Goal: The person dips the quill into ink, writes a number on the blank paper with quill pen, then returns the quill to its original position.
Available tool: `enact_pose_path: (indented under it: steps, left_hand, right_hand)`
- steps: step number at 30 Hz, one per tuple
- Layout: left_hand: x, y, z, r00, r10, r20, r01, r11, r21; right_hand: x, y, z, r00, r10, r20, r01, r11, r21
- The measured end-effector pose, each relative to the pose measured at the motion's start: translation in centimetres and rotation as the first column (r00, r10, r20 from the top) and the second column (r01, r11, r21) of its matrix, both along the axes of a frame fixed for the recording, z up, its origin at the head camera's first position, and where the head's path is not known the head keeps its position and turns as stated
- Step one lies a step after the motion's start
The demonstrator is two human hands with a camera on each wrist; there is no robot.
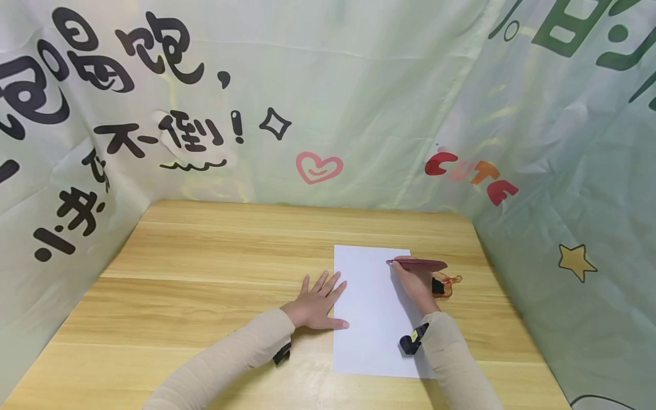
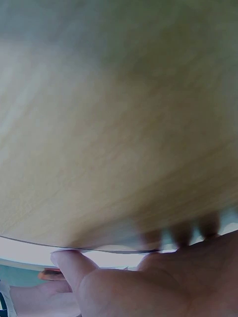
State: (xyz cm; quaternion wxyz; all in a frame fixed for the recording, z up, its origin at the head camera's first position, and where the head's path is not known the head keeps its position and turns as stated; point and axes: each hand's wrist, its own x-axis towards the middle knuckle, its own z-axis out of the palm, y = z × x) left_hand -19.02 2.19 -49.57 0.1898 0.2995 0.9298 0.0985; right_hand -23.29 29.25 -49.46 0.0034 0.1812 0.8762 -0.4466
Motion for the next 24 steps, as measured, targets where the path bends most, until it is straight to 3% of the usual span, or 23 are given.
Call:
enact_pose_path:
  steps: [7, 14, 19, 24]
  left_hand:
    - [0.1, 0.0, 0.1, 1.000, 0.000, -0.006, 0.000, 1.000, -0.004]
    - [0.0, 0.0, 0.0, 1.000, 0.001, -0.005, -0.001, 1.000, -0.010]
    - [0.0, 0.0, -0.1, 1.000, 0.000, -0.005, 0.000, 1.000, -0.011]
    - [0.0, 0.0, -0.1, 1.000, -0.001, -0.015, 0.001, 1.000, -0.006]
  right_hand:
    - [0.0, -0.3, 0.1, 0.999, 0.037, 0.006, -0.037, 0.999, 0.018]
    - [0.3, -0.9, 0.2, 0.997, 0.049, 0.065, -0.048, 0.999, -0.011]
    - [0.8, -1.3, 0.2, 0.994, 0.071, 0.089, -0.073, 0.997, 0.024]
    - [0.9, -1.9, 0.1, 0.993, 0.114, 0.024, -0.115, 0.992, 0.041]
